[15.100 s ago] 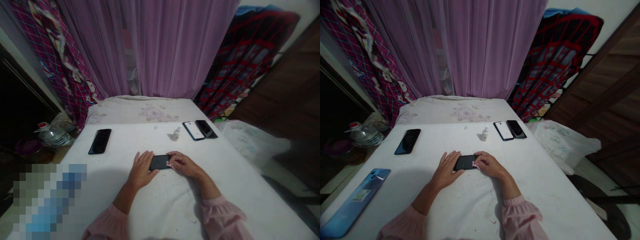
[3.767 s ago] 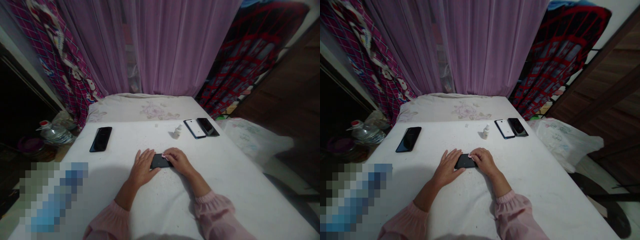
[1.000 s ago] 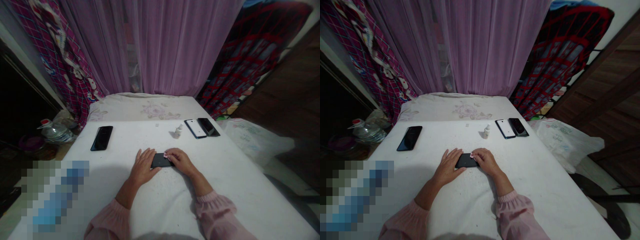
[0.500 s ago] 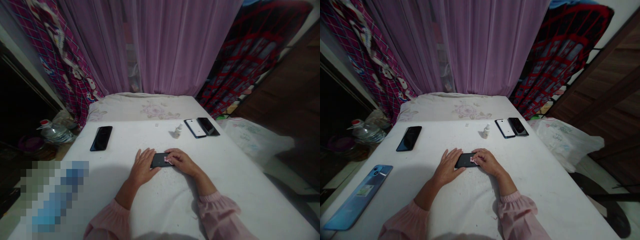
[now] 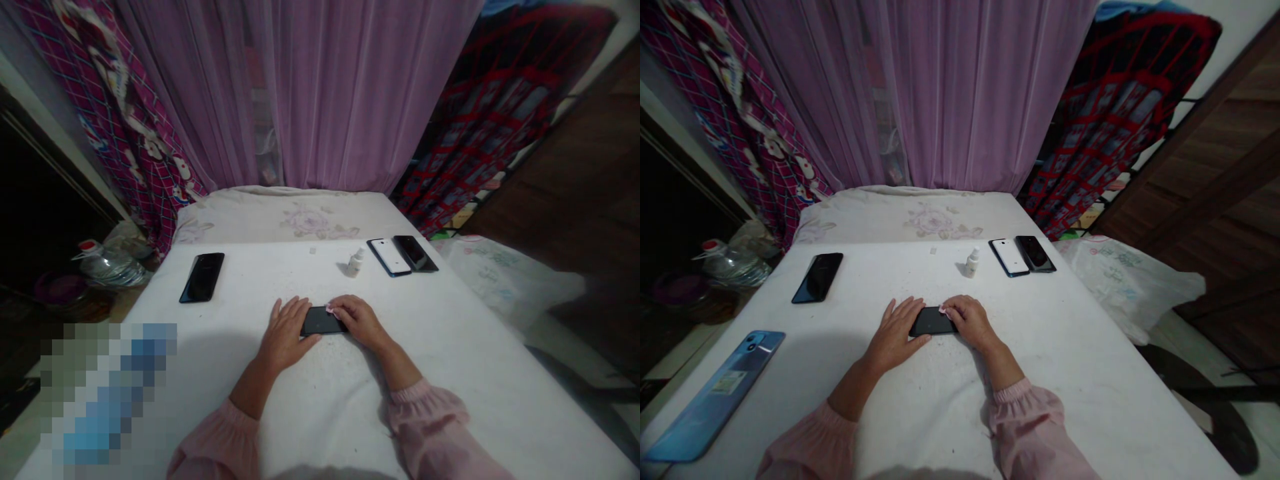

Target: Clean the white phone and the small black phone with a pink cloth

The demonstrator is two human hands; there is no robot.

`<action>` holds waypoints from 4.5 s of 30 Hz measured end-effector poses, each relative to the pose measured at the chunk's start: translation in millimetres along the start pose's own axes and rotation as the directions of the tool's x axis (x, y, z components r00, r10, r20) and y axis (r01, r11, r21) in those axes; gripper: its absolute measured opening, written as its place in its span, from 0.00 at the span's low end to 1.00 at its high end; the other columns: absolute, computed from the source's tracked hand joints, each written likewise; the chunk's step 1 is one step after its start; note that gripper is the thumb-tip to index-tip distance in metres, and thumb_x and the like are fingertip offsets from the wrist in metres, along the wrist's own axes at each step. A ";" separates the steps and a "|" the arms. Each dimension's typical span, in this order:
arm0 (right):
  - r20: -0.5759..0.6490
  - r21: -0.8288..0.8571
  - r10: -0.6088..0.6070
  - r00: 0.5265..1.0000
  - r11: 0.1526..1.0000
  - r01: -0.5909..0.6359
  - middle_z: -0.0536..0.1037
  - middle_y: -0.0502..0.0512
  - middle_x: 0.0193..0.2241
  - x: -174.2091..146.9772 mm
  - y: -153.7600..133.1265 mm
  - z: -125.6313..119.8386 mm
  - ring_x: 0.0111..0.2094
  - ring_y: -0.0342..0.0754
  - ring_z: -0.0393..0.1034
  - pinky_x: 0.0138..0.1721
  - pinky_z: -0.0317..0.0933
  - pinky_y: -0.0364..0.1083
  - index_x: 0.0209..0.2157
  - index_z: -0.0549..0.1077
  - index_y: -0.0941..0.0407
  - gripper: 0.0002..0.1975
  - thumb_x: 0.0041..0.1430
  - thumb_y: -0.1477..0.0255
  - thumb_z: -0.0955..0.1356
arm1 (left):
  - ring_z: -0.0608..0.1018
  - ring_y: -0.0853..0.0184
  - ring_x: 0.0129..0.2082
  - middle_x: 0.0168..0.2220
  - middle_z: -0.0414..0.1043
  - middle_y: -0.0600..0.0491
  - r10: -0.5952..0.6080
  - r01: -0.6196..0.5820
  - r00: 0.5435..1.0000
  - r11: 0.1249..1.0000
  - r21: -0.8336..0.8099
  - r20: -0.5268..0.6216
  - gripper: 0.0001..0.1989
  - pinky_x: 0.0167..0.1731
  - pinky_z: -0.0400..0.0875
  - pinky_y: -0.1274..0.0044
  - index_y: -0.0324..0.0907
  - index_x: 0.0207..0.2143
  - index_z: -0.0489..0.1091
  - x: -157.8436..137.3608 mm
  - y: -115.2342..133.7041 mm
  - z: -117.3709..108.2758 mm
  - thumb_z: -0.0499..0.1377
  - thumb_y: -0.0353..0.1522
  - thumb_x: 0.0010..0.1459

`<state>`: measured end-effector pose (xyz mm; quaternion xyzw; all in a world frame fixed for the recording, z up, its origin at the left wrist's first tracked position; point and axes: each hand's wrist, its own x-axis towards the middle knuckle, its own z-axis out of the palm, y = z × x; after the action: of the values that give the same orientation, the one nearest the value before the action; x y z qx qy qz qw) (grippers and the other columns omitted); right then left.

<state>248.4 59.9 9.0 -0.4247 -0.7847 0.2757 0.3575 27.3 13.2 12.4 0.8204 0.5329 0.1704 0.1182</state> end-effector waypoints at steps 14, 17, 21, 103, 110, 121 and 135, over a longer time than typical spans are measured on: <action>0.240 0.146 -0.023 0.970 0.989 -0.012 0.77 0.59 0.49 -5.8 0.9 -23.4 0.52 0.54 0.70 0.53 0.63 0.55 0.32 0.80 0.52 0.08 0.60 0.67 0.68 | 0.59 0.54 0.66 0.64 0.61 0.44 -0.005 0.005 1.000 1.000 -0.001 0.021 0.31 0.65 0.43 0.54 0.41 0.62 0.59 0.1 -0.6 -2.3 0.59 0.42 0.60; 0.184 0.123 -0.020 0.983 0.992 -0.003 0.79 0.58 0.44 -4.5 -0.4 -18.1 0.49 0.53 0.71 0.51 0.63 0.53 0.33 0.79 0.52 0.08 0.61 0.70 0.67 | 0.59 0.54 0.66 0.64 0.61 0.44 0.000 0.000 1.000 1.000 -0.004 0.016 0.31 0.65 0.43 0.54 0.41 0.62 0.59 0.1 -1.0 -1.7 0.59 0.42 0.60; 0.085 0.063 -0.018 0.996 0.998 0.013 0.81 0.56 0.39 -2.2 -1.7 -9.0 0.43 0.50 0.73 0.48 0.64 0.51 0.33 0.78 0.52 0.09 0.61 0.72 0.65 | 0.59 0.54 0.66 0.64 0.62 0.44 0.003 -0.003 1.000 1.000 -0.005 0.015 0.30 0.65 0.44 0.54 0.42 0.62 0.59 0.7 -0.4 -1.6 0.59 0.43 0.60; 0.013 -0.004 0.004 1.000 1.000 -0.004 0.81 0.54 0.36 -0.2 -2.6 -3.2 0.39 0.50 0.73 0.45 0.64 0.51 0.35 0.77 0.51 0.09 0.62 0.71 0.64 | 0.59 0.54 0.66 0.64 0.61 0.45 -0.010 0.010 1.000 1.000 -0.014 0.024 0.30 0.66 0.43 0.54 0.43 0.62 0.59 1.1 3.0 -4.6 0.58 0.44 0.61; 0.139 0.107 -0.010 0.990 0.994 -0.005 0.80 0.58 0.43 -2.4 -2.9 -16.7 0.46 0.52 0.73 0.51 0.63 0.53 0.32 0.79 0.53 0.09 0.61 0.70 0.66 | 0.59 0.54 0.66 0.64 0.61 0.44 -0.014 0.015 0.999 1.000 -0.007 0.042 0.31 0.66 0.42 0.54 0.41 0.62 0.58 1.0 1.8 -5.0 0.59 0.43 0.60; 0.171 0.111 -0.013 0.985 0.994 -0.006 0.79 0.58 0.44 -4.3 -1.9 -18.0 0.47 0.52 0.72 0.51 0.63 0.53 0.32 0.79 0.53 0.10 0.62 0.67 0.66 | 0.59 0.55 0.66 0.64 0.61 0.45 -0.015 0.015 0.999 1.000 0.006 0.032 0.31 0.66 0.43 0.55 0.41 0.62 0.59 0.5 0.8 -3.1 0.59 0.43 0.60; -0.010 -0.021 -0.024 1.000 0.999 0.024 0.81 0.54 0.35 0.1 1.3 1.4 0.38 0.49 0.73 0.43 0.63 0.49 0.35 0.76 0.52 0.08 0.63 0.72 0.64 | 0.60 0.54 0.66 0.64 0.62 0.44 0.006 -0.006 1.000 1.000 0.007 0.001 0.30 0.66 0.43 0.55 0.42 0.62 0.59 0.4 0.3 -1.3 0.58 0.44 0.61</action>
<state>247.9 60.5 7.3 -0.4202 -0.7910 0.2609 0.3601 27.2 13.5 13.7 0.8225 0.5309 0.1686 0.1151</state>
